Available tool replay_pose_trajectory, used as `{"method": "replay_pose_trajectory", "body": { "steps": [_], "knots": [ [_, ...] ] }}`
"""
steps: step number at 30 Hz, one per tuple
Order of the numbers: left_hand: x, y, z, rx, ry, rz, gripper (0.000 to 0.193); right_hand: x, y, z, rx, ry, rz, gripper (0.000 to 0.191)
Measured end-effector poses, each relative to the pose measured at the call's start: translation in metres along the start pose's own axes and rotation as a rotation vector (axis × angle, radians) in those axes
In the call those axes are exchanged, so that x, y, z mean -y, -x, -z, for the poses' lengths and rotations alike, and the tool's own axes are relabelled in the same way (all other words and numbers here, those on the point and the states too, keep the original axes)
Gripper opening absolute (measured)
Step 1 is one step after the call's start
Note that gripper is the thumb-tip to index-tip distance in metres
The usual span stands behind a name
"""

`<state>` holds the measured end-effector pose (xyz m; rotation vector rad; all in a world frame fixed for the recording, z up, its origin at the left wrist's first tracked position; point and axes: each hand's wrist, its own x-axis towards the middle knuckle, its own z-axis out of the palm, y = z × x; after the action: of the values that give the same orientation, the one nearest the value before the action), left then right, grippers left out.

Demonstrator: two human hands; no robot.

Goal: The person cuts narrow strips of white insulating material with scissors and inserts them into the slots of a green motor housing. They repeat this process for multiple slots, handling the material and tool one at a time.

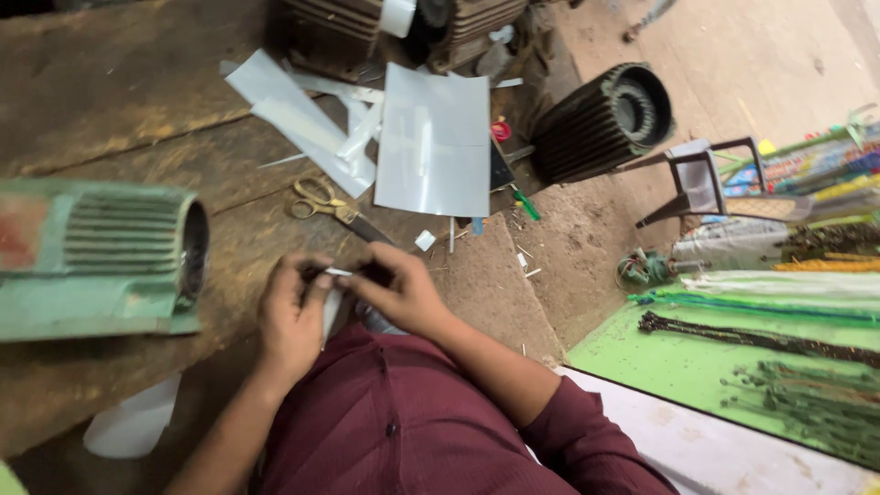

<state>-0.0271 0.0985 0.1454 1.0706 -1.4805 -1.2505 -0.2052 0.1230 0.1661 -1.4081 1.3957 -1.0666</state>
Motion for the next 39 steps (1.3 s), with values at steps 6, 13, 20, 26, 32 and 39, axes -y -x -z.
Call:
{"method": "replay_pose_trajectory", "body": {
  "steps": [6, 13, 20, 26, 32, 39],
  "knots": [
    [-0.008, -0.003, 0.027, 0.062, -0.088, -0.006, 0.013, -0.002, 0.004, -0.007, -0.011, 0.16, 0.116, 0.012],
    [0.026, -0.009, 0.032, 0.03, -0.255, -0.219, 0.021, -0.016, -0.003, -0.022, 0.112, -0.101, -0.022, 0.015],
    [0.112, -0.063, 0.024, -0.043, -0.969, -0.468, 0.01, -0.08, -0.089, -0.044, 0.037, 0.727, 0.327, 0.034],
    [0.162, -0.038, 0.001, 0.132, -1.185, -0.37, 0.011, -0.107, -0.116, -0.067, 0.092, 0.847, 0.202, 0.042],
    [0.175, 0.0, 0.009, 0.035, -1.129, -0.309, 0.039, -0.13, -0.097, -0.071, 0.215, 0.813, 0.09, 0.023],
    [0.185, 0.001, 0.005, 0.061, -1.175, -0.243, 0.049, -0.129, -0.12, -0.066, 0.324, 0.926, -0.007, 0.025]
  ]
}}
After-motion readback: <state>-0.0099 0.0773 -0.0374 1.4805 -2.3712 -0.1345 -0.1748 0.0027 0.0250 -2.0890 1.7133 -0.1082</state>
